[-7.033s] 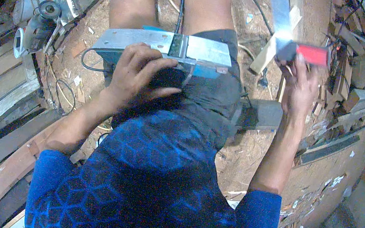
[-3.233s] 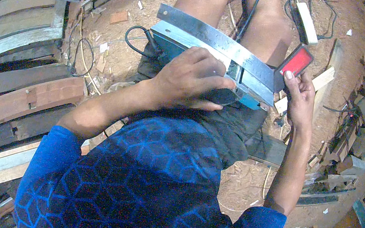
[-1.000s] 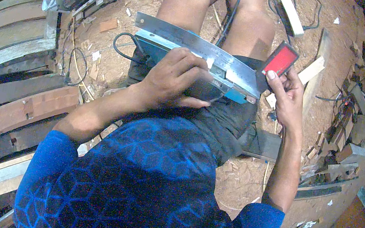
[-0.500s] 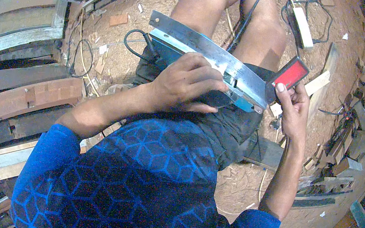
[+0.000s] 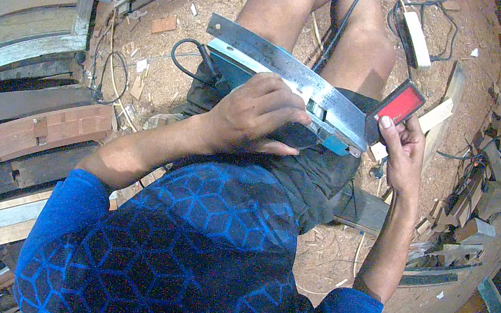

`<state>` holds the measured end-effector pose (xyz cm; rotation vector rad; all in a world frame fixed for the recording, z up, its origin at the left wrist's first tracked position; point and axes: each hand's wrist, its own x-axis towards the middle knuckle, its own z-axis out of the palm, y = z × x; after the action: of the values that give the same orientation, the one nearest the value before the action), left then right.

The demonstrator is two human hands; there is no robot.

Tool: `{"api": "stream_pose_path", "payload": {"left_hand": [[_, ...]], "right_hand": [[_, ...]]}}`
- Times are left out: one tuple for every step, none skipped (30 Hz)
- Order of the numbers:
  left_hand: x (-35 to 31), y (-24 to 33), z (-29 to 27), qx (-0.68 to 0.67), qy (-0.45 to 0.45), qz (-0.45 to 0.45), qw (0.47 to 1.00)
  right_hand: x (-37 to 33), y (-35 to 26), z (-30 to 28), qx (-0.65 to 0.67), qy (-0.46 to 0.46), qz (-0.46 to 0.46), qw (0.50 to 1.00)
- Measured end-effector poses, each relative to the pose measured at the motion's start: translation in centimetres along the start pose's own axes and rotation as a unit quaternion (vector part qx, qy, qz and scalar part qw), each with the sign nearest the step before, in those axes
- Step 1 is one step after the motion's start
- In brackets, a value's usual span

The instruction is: The person sits on the floor and assembles a metal device on their lap. They use a screwdriver to tighten screws on the metal casing and a red sanding block to smooth the edges of the metal plate.

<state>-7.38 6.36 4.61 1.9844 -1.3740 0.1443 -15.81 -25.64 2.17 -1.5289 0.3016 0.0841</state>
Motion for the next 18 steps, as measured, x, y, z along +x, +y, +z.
{"api": "stream_pose_path", "payload": {"left_hand": [[-0.01,0.00,-0.03,0.001,0.000,0.000,1.000],[-0.07,-0.01,-0.02,0.002,-0.001,-0.001,1.000],[-0.11,-0.02,-0.03,0.003,-0.002,-0.001,1.000],[-0.16,-0.03,-0.03,0.004,-0.002,-0.002,1.000],[-0.19,-0.06,-0.05,0.001,-0.002,-0.002,1.000],[-0.10,-0.04,-0.05,0.001,-0.004,-0.001,1.000],[-0.02,0.00,-0.04,0.000,-0.005,0.001,1.000],[0.03,0.05,-0.01,0.000,-0.005,0.001,1.000],[-0.04,0.01,0.02,0.000,-0.005,0.000,1.000],[-0.11,-0.01,0.04,0.000,-0.004,-0.001,1.000],[-0.15,-0.06,0.05,-0.002,-0.002,-0.002,1.000],[-0.20,-0.12,0.07,-0.004,0.000,-0.002,1.000],[-0.22,-0.17,0.08,-0.006,0.001,-0.003,1.000],[-0.24,-0.18,0.11,-0.005,0.002,-0.002,1.000],[-0.27,-0.18,0.15,-0.005,0.003,-0.002,1.000],[-0.29,-0.17,0.18,-0.004,0.004,-0.002,1.000],[-0.34,-0.14,0.18,0.004,0.002,-0.004,1.000],[-0.31,-0.07,0.21,0.011,0.001,-0.004,1.000]], "right_hand": [[0.00,-0.01,0.06,-0.001,0.002,0.000,1.000],[0.00,-0.09,0.20,-0.001,0.003,0.000,1.000],[0.00,-0.17,0.28,-0.003,0.005,0.000,1.000],[0.01,-0.16,0.24,-0.004,0.003,0.001,1.000],[0.03,-0.11,0.14,-0.005,0.001,0.002,1.000],[-0.03,-0.05,0.03,-0.004,0.000,0.002,1.000],[-0.07,-0.02,0.01,-0.005,0.003,0.000,1.000],[-0.10,-0.04,0.05,-0.005,0.005,-0.002,1.000],[-0.06,-0.09,0.16,-0.006,0.006,-0.003,1.000],[-0.03,-0.10,0.22,-0.005,0.006,-0.003,1.000],[-0.01,-0.11,0.26,-0.004,0.005,-0.003,1.000],[0.00,-0.11,0.28,-0.003,0.005,-0.003,1.000],[-0.02,-0.12,0.29,-0.002,0.004,-0.002,1.000],[-0.04,-0.12,0.29,-0.001,0.004,0.000,1.000],[-0.06,-0.12,0.28,0.000,0.003,0.002,1.000],[-0.05,-0.15,0.34,0.011,0.004,0.004,1.000],[-0.02,-0.21,0.46,0.022,0.005,0.007,1.000],[-0.04,-0.33,0.42,0.031,0.007,0.009,0.999]]}}
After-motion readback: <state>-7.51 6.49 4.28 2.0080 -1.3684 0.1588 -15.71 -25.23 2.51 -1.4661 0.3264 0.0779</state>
